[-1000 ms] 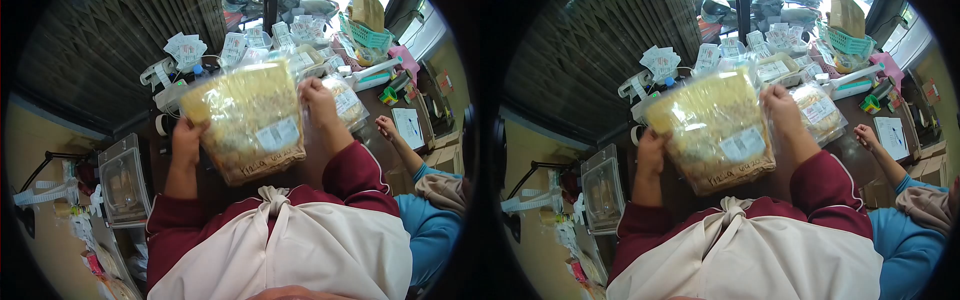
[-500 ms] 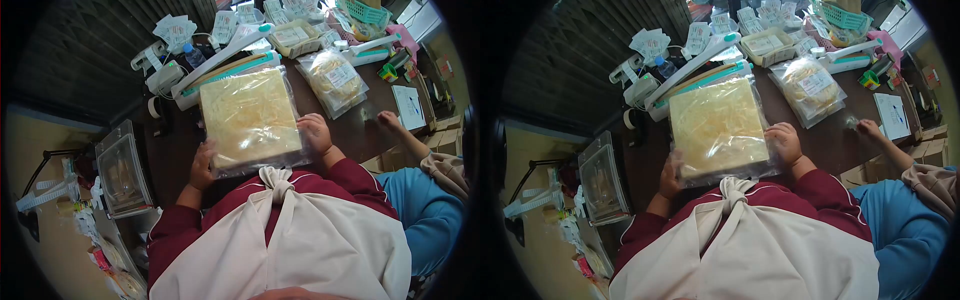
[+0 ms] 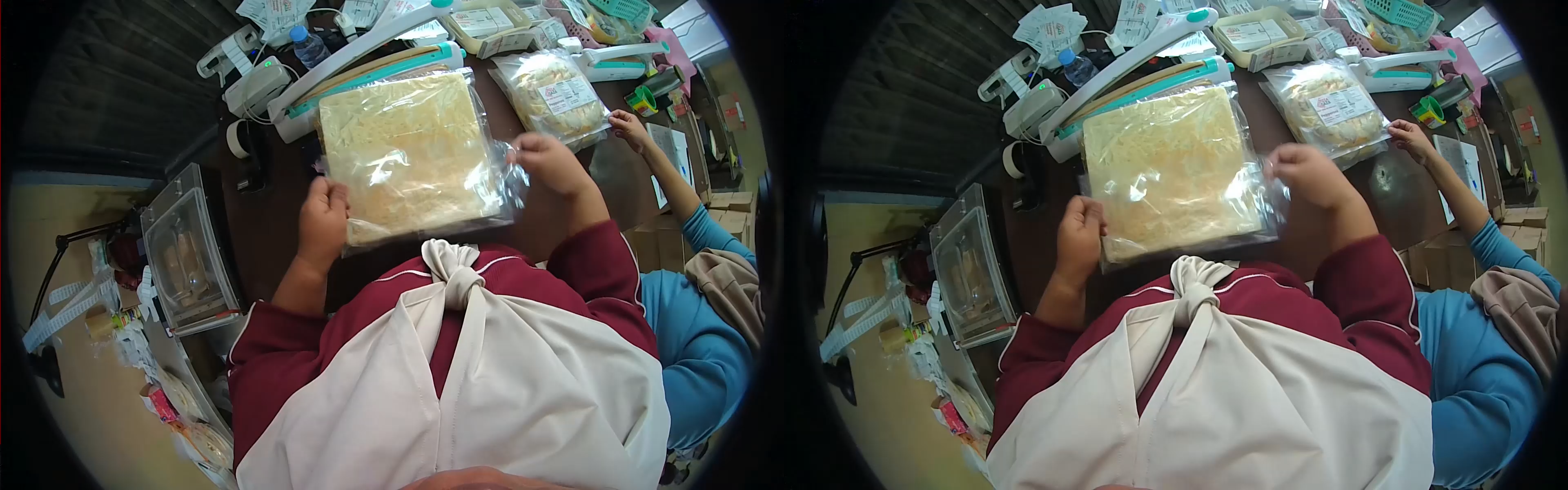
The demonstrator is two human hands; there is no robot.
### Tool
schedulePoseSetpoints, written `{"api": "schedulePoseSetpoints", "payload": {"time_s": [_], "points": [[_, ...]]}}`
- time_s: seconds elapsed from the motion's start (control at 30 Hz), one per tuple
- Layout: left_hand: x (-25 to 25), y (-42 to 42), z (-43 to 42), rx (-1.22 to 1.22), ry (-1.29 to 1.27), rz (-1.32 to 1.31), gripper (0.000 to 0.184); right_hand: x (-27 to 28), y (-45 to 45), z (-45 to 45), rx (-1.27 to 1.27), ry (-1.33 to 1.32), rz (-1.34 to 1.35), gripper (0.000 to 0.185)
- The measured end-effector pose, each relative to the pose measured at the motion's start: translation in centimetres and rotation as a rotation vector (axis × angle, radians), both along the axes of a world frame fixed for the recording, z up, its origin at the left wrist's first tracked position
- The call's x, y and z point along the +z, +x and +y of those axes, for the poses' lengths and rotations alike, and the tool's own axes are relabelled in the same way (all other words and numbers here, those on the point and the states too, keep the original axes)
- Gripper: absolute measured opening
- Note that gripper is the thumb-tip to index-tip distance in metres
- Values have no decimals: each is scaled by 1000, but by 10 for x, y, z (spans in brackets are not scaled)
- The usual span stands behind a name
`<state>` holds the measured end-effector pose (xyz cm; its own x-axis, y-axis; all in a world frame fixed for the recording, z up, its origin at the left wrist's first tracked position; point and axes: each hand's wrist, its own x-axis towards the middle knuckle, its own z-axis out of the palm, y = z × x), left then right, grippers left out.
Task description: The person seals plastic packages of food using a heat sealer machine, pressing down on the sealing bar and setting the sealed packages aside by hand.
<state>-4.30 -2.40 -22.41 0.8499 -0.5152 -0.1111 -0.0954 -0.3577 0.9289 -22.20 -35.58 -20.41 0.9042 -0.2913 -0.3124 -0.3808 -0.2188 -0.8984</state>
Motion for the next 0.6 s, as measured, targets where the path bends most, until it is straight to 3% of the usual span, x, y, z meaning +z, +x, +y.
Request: {"api": "schedulePoseSetpoints", "payload": {"time_s": [0.1, 0.2, 0.3, 0.33, 0.4, 0.43, 0.53, 0.6], "points": [[-5, 17, -7, 83, 140, -273, 19, -21, 33, -1, -238, 63, -131, 10], [-16, 28, -13, 78, 254, -429, 20, -50, 57, 8, -359, -209, -51, 14], [-26, 28, -14, 83, 337, -479, 21, -39, 62, 51, -460, -1266, -196, 21], [-29, 28, -15, 89, 359, -477, 21, -28, 63, 66, -474, -1271, -291, 29], [-33, 29, -16, 99, 338, -455, 22, -19, 58, 89, -170, -1180, -547, 31], [-34, 30, -16, 107, 326, -444, 22, -16, 53, 94, 181, -969, -493, 37], [-25, 34, -17, 82, 465, -316, 23, -35, 51, 112, 323, -1022, -289, 53], [-12, 33, -19, 123, 625, -605, 29, -38, 51, 106, 315, -990, -174, 62]]}}
